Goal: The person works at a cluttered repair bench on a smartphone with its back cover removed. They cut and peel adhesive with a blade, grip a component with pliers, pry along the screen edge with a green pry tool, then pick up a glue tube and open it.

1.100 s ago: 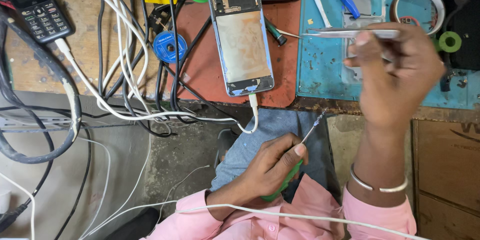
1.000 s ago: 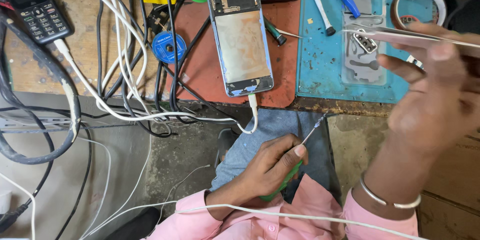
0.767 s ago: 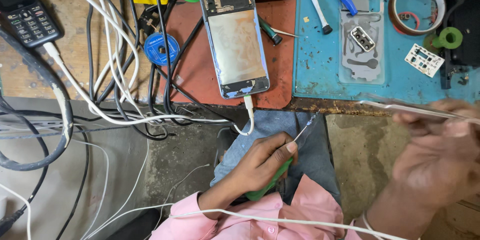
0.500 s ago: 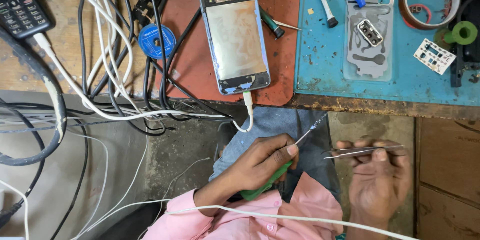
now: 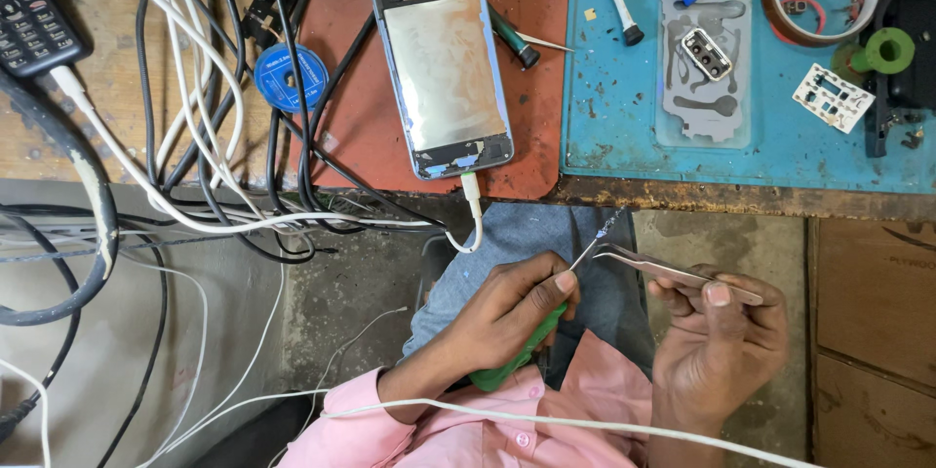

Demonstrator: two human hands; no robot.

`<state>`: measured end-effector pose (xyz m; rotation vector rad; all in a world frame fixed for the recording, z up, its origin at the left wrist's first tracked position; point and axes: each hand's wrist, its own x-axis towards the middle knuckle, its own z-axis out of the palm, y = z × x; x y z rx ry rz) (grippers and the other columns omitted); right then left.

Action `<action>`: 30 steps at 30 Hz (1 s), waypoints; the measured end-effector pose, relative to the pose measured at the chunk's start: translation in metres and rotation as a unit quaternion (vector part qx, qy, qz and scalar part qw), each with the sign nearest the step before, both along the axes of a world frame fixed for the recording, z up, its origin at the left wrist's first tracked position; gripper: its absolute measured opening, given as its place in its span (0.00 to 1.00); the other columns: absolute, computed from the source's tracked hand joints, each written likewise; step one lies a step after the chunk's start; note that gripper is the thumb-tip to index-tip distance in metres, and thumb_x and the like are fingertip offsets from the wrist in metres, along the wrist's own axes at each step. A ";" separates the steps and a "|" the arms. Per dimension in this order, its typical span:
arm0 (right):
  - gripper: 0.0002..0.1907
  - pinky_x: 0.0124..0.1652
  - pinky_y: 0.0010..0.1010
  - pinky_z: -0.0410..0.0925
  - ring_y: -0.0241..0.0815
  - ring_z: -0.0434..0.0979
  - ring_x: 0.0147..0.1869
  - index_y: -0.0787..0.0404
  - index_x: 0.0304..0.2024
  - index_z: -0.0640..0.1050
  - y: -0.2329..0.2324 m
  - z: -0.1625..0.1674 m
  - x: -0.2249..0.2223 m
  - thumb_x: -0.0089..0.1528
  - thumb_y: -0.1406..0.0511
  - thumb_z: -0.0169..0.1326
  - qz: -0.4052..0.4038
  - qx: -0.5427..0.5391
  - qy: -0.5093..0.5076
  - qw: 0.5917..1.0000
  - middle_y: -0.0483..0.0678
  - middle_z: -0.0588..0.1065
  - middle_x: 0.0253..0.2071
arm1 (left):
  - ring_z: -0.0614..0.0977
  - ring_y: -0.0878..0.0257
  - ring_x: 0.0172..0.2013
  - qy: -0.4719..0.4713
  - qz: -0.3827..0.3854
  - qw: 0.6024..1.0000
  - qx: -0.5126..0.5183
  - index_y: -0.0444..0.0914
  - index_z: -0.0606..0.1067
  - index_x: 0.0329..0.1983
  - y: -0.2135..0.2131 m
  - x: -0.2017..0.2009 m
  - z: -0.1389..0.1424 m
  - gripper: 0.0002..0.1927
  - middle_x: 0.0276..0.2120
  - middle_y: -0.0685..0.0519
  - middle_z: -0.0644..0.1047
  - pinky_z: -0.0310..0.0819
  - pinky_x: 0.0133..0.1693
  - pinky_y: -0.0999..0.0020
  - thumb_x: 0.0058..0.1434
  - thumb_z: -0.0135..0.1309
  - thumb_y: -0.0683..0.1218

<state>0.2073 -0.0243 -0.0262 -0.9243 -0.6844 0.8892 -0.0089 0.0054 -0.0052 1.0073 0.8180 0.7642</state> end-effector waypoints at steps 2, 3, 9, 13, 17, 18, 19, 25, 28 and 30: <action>0.08 0.43 0.43 0.79 0.53 0.83 0.42 0.71 0.48 0.73 -0.002 0.001 -0.002 0.73 0.72 0.60 -0.003 0.002 -0.008 1.000 0.60 0.78 0.40 | 0.77 0.68 0.22 0.002 0.002 1.000 0.002 0.35 0.72 0.39 0.001 0.000 0.000 0.19 0.28 0.54 0.76 0.71 0.24 0.72 0.76 0.42 0.54; 0.08 0.43 0.43 0.79 0.53 0.83 0.42 0.71 0.48 0.73 -0.003 0.002 -0.003 0.73 0.72 0.59 -0.003 0.001 -0.001 1.000 0.60 0.78 0.40 | 0.77 0.68 0.22 0.003 0.002 1.000 0.003 0.35 0.72 0.39 0.001 0.000 0.000 0.19 0.28 0.54 0.76 0.71 0.24 0.72 0.76 0.42 0.54; 0.07 0.45 0.44 0.79 0.54 0.83 0.43 0.69 0.47 0.73 -0.004 0.008 -0.019 0.70 0.72 0.58 0.007 -0.033 0.001 0.999 0.61 0.78 0.41 | 0.76 0.68 0.22 0.020 -0.006 1.000 0.017 0.35 0.72 0.37 -0.001 0.005 0.002 0.18 0.27 0.55 0.75 0.72 0.25 0.71 0.76 0.42 0.53; 0.08 0.56 0.43 0.74 0.53 0.81 0.55 0.69 0.47 0.72 -0.005 0.011 -0.039 0.70 0.71 0.59 0.041 -0.028 -0.136 0.990 0.64 0.77 0.50 | 0.74 0.68 0.25 0.011 -0.033 0.997 0.072 0.34 0.72 0.37 -0.004 0.007 0.003 0.18 0.25 0.55 0.73 0.70 0.29 0.71 0.78 0.43 0.52; 0.14 0.66 0.42 0.71 0.52 0.77 0.66 0.66 0.48 0.70 0.001 0.019 -0.044 0.68 0.67 0.61 0.102 -0.016 -0.216 0.971 0.65 0.74 0.62 | 0.74 0.68 0.26 -0.027 -0.083 0.995 0.042 0.34 0.73 0.39 -0.004 0.006 0.000 0.18 0.25 0.54 0.72 0.69 0.29 0.71 0.79 0.43 0.51; 0.17 0.66 0.41 0.69 0.51 0.76 0.67 0.64 0.48 0.68 0.004 0.020 -0.043 0.66 0.65 0.62 0.129 0.007 -0.215 0.968 0.65 0.74 0.60 | 0.73 0.68 0.26 -0.045 -0.096 0.994 0.013 0.33 0.73 0.40 -0.004 0.006 -0.001 0.18 0.25 0.54 0.72 0.69 0.28 0.72 0.79 0.43 0.51; 0.20 0.67 0.40 0.67 0.51 0.75 0.67 0.63 0.48 0.66 0.009 0.020 -0.041 0.64 0.63 0.64 0.157 0.029 -0.213 0.964 0.65 0.74 0.59 | 0.74 0.68 0.25 -0.080 -0.115 0.990 -0.036 0.34 0.73 0.40 -0.004 0.005 -0.002 0.17 0.26 0.54 0.73 0.69 0.28 0.72 0.79 0.43 0.51; 0.30 0.42 0.29 0.71 0.39 0.78 0.43 0.66 0.63 0.69 0.013 0.026 -0.019 0.63 0.59 0.62 0.352 -0.089 -0.164 0.917 0.60 0.76 0.54 | 0.77 0.69 0.27 -0.127 -0.195 0.962 -0.144 0.36 0.74 0.45 0.001 -0.007 -0.003 0.15 0.32 0.55 0.77 0.74 0.30 0.75 0.78 0.42 0.51; 0.20 0.32 0.24 0.75 0.33 0.80 0.30 0.66 0.59 0.76 0.013 0.030 -0.007 0.67 0.62 0.57 0.400 -0.086 -0.278 0.869 0.54 0.76 0.51 | 0.77 0.70 0.28 -0.109 -0.217 0.961 -0.131 0.34 0.76 0.48 0.004 -0.012 0.000 0.17 0.34 0.55 0.78 0.75 0.31 0.75 0.78 0.42 0.52; 0.17 0.33 0.23 0.75 0.32 0.81 0.30 0.66 0.55 0.79 0.014 0.032 -0.004 0.67 0.63 0.56 0.409 -0.060 -0.329 0.849 0.52 0.76 0.50 | 0.78 0.70 0.28 -0.093 -0.219 0.966 -0.104 0.35 0.76 0.50 0.005 -0.017 0.004 0.18 0.33 0.55 0.78 0.76 0.31 0.75 0.77 0.43 0.53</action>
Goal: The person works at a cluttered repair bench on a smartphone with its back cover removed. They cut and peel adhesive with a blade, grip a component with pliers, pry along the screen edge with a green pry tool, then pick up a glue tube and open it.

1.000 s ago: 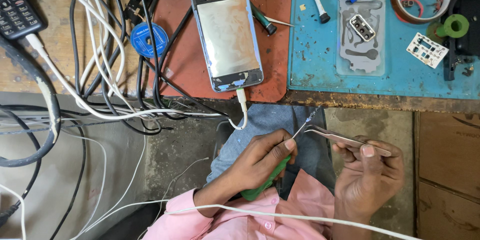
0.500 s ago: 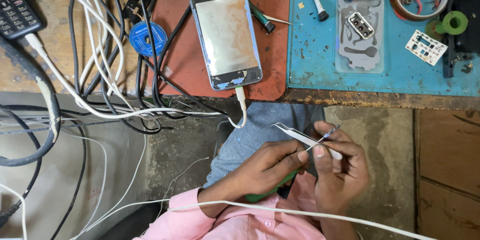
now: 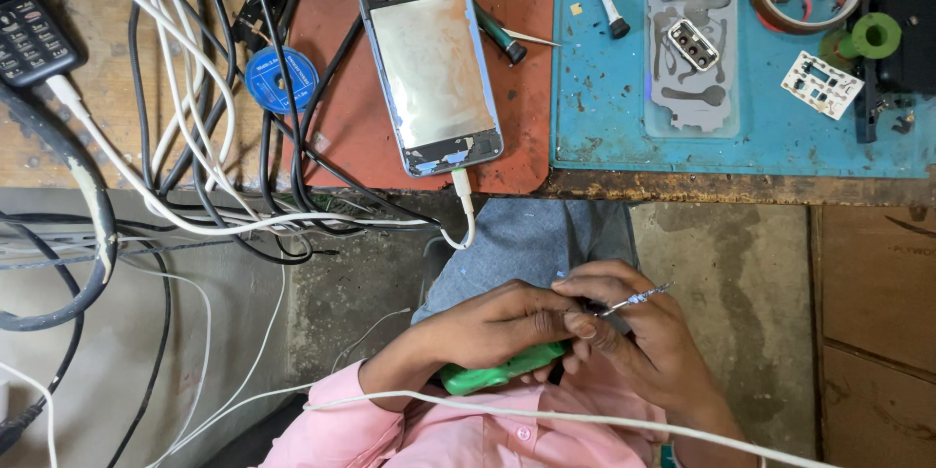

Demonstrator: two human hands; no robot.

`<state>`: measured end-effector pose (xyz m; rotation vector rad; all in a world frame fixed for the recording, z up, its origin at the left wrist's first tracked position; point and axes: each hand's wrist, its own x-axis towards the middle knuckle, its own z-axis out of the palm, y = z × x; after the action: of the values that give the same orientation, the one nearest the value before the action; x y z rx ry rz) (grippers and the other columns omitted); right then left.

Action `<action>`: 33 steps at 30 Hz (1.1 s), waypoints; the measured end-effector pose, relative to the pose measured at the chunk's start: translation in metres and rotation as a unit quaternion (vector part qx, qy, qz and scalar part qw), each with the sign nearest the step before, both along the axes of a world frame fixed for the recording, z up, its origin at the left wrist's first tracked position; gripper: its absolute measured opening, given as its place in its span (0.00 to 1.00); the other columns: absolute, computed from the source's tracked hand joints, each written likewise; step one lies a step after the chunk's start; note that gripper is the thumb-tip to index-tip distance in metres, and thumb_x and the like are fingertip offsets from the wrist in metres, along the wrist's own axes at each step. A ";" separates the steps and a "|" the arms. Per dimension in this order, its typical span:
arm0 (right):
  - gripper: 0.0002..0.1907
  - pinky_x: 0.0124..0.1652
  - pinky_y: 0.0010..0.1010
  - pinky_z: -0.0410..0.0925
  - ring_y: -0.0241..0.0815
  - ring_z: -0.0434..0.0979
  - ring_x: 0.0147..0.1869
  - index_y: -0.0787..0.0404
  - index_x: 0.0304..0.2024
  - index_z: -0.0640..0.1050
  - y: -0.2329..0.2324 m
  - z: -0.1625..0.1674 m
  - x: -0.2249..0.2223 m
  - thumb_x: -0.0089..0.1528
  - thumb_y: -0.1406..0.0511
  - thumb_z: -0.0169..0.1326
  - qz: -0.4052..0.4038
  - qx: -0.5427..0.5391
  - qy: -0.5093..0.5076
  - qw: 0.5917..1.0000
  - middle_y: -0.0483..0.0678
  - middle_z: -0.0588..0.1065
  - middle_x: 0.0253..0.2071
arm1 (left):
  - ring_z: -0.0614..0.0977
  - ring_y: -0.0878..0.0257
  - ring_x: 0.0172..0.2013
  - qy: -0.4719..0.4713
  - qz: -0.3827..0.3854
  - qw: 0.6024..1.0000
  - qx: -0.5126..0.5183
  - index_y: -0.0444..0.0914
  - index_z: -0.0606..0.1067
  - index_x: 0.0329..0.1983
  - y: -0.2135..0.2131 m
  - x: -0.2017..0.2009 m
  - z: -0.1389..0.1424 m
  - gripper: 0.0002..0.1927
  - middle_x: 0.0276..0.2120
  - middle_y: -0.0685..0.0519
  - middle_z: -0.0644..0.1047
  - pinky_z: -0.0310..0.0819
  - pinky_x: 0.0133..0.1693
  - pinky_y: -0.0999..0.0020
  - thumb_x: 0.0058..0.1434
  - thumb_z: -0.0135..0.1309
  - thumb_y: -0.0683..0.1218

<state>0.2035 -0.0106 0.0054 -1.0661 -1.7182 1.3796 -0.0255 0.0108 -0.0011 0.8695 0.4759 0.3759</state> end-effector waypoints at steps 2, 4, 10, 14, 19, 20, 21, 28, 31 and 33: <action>0.16 0.34 0.22 0.76 0.31 0.82 0.33 0.67 0.52 0.80 0.001 0.000 0.001 0.66 0.64 0.56 0.011 -0.011 0.019 1.000 0.53 0.76 0.50 | 0.77 0.70 0.28 0.018 -0.015 0.999 0.036 0.34 0.77 0.47 0.000 -0.005 0.005 0.19 0.32 0.55 0.78 0.75 0.31 0.74 0.78 0.43 0.53; 0.15 0.42 0.25 0.72 0.37 0.78 0.44 0.67 0.51 0.78 -0.001 -0.002 0.003 0.66 0.64 0.56 0.025 0.065 0.017 0.997 0.52 0.77 0.48 | 0.77 0.69 0.28 0.032 -0.020 0.995 0.088 0.33 0.77 0.45 -0.001 -0.010 0.010 0.20 0.31 0.54 0.78 0.74 0.31 0.73 0.78 0.42 0.54; 0.12 0.40 0.32 0.69 0.39 0.75 0.41 0.70 0.49 0.79 -0.021 -0.014 0.015 0.67 0.68 0.56 -0.013 -0.265 0.095 0.959 0.50 0.76 0.37 | 0.79 0.59 0.28 0.095 -0.028 0.962 0.255 0.33 0.75 0.38 0.001 -0.023 0.019 0.22 0.26 0.49 0.77 0.72 0.33 0.62 0.77 0.41 0.54; 0.10 0.45 0.34 0.70 0.39 0.75 0.43 0.67 0.51 0.72 -0.031 -0.013 0.020 0.71 0.66 0.52 0.078 -0.384 0.250 0.885 0.51 0.75 0.37 | 0.81 0.53 0.31 0.086 -0.068 0.949 0.295 0.33 0.75 0.37 0.000 -0.029 0.017 0.21 0.29 0.47 0.78 0.73 0.35 0.58 0.76 0.42 0.53; 0.22 0.38 0.25 0.62 0.32 0.66 0.38 0.66 0.49 0.73 -0.026 0.010 0.031 0.62 0.55 0.53 0.204 -0.406 0.130 0.881 0.43 0.68 0.36 | 0.82 0.49 0.36 0.042 -0.088 0.933 0.347 0.32 0.75 0.43 -0.010 -0.032 0.013 0.18 0.34 0.44 0.78 0.75 0.39 0.56 0.77 0.43 0.51; 0.25 0.36 0.23 0.61 0.30 0.65 0.37 0.65 0.48 0.73 -0.025 0.012 0.031 0.60 0.52 0.53 0.230 -0.407 0.105 0.878 0.41 0.67 0.36 | 0.82 0.49 0.36 0.050 -0.096 0.933 0.345 0.33 0.75 0.42 -0.014 -0.031 0.013 0.18 0.33 0.45 0.78 0.75 0.40 0.56 0.77 0.43 0.51; 0.25 0.36 0.25 0.60 0.31 0.64 0.37 0.65 0.47 0.72 -0.026 0.014 0.029 0.61 0.51 0.52 0.208 -0.463 0.147 0.849 0.43 0.66 0.36 | 0.82 0.50 0.36 0.057 -0.104 0.932 0.342 0.33 0.76 0.41 -0.017 -0.030 0.013 0.18 0.32 0.45 0.78 0.75 0.40 0.56 0.78 0.44 0.51; 0.29 0.40 0.25 0.61 0.33 0.65 0.36 0.64 0.40 0.72 -0.038 0.005 0.040 0.70 0.45 0.40 0.249 -0.476 0.037 0.843 0.44 0.67 0.34 | 0.84 0.51 0.38 0.073 -0.121 0.931 0.335 0.35 0.76 0.44 -0.031 -0.026 0.017 0.16 0.35 0.47 0.80 0.77 0.42 0.57 0.76 0.43 0.51; 0.30 0.50 0.29 0.65 0.35 0.68 0.42 0.66 0.40 0.73 -0.043 -0.005 0.055 0.73 0.47 0.36 0.264 -0.441 -0.036 0.857 0.45 0.69 0.37 | 0.82 0.47 0.41 0.059 -0.061 0.904 0.418 0.35 0.76 0.45 -0.033 -0.025 0.025 0.16 0.37 0.46 0.80 0.76 0.43 0.53 0.76 0.44 0.51; 0.29 0.56 0.33 0.64 0.38 0.70 0.50 0.67 0.45 0.75 -0.046 -0.012 0.063 0.75 0.49 0.35 0.281 -0.373 -0.045 0.883 0.46 0.72 0.44 | 0.82 0.47 0.40 0.079 -0.047 0.895 0.437 0.34 0.76 0.43 -0.035 -0.025 0.034 0.16 0.37 0.45 0.79 0.75 0.40 0.53 0.75 0.45 0.51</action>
<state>0.2666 -0.0569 -0.0063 -1.0471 -1.6539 2.5367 -0.0500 -0.0238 0.0326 1.8048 0.4057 0.4359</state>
